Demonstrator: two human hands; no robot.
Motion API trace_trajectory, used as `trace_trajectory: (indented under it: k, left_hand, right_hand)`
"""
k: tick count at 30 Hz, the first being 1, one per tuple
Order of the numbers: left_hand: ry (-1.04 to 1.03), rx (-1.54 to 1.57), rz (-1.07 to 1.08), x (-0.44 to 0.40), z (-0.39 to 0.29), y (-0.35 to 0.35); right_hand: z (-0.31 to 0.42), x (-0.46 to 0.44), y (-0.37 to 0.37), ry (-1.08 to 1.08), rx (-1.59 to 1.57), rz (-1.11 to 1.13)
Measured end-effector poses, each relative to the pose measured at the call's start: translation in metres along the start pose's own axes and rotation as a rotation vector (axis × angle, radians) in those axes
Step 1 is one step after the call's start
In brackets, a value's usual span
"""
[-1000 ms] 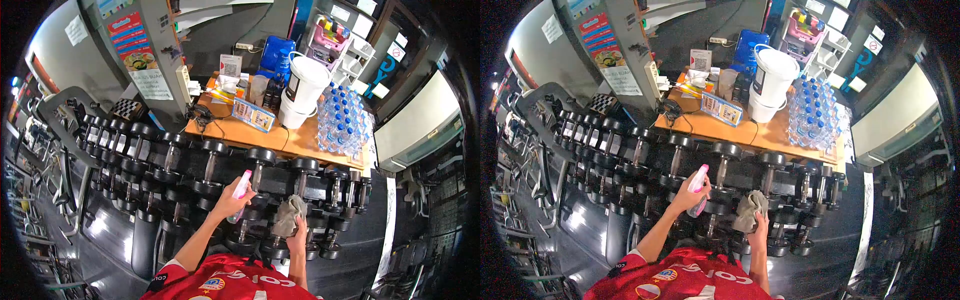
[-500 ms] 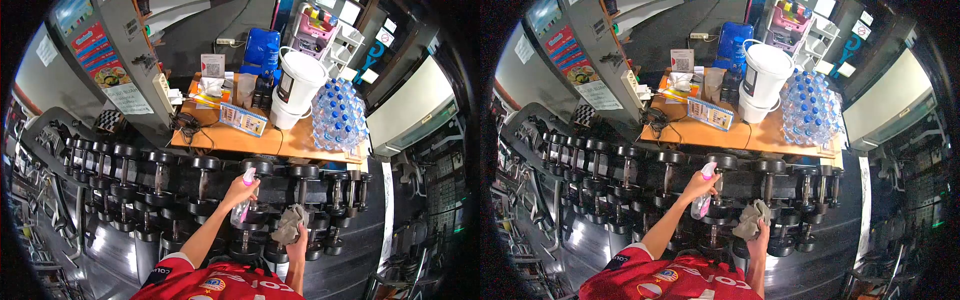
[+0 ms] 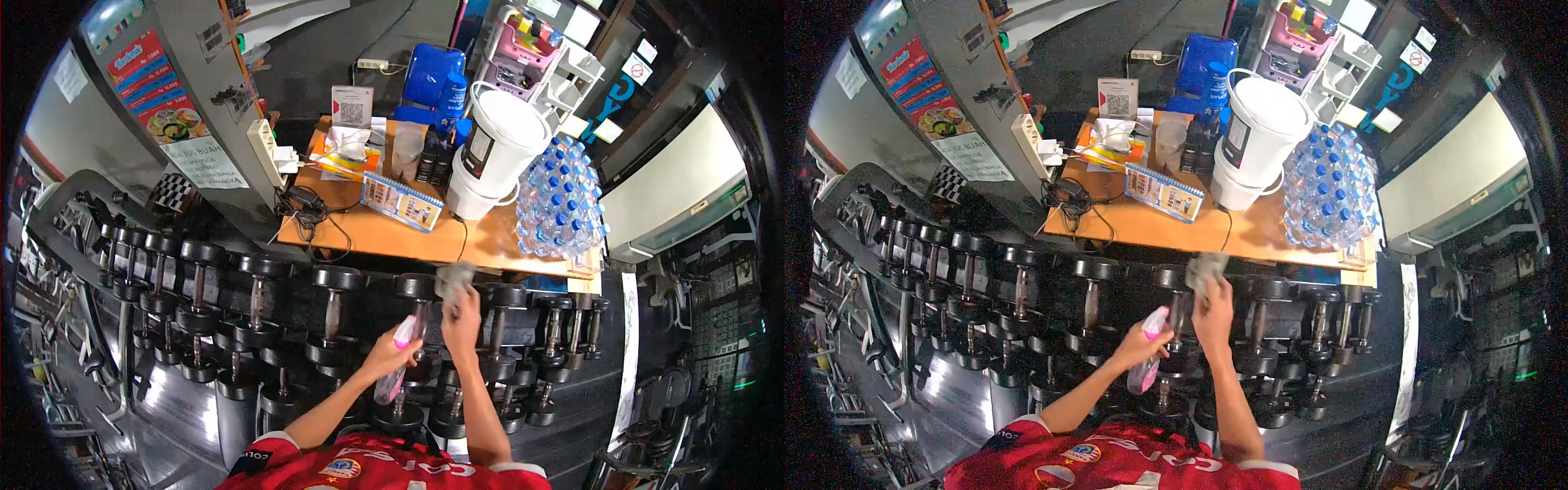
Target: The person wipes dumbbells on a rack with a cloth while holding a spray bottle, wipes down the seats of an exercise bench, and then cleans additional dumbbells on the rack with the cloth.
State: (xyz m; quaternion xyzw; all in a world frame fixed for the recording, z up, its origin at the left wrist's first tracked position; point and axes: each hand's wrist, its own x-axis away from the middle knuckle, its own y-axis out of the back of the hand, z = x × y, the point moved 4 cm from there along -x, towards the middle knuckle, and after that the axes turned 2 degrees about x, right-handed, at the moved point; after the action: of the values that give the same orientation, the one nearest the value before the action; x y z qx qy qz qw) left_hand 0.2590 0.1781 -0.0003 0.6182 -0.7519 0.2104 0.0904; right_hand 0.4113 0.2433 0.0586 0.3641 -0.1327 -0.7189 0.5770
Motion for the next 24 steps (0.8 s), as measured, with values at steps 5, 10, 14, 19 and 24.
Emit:
trace_trajectory:
  k: [5, 10, 14, 19, 24]
  left_hand:
    - [0.045, -0.254, 0.05, 0.017, 0.037, -0.006]
    - [-0.003, -0.021, -0.017, 0.015, 0.057, -0.001]
    - [0.09, -0.002, -0.005, 0.021, 0.038, -0.002]
    - [0.09, -0.08, -0.082, 0.022, 0.024, -0.006]
    - [0.057, -0.075, -0.039, 0.02, 0.029, -0.003]
  right_hand:
    - [0.038, -0.032, -0.083, 0.571, 0.449, 0.351]
    - [0.028, -0.003, -0.175, 0.706, 1.01, 0.762]
    - [0.018, 0.006, -0.191, 0.711, 1.171, 0.774]
    - [0.042, -0.024, -0.108, 0.617, 0.567, 0.828]
    - [-0.007, -0.043, -0.035, 0.313, -0.047, 0.367]
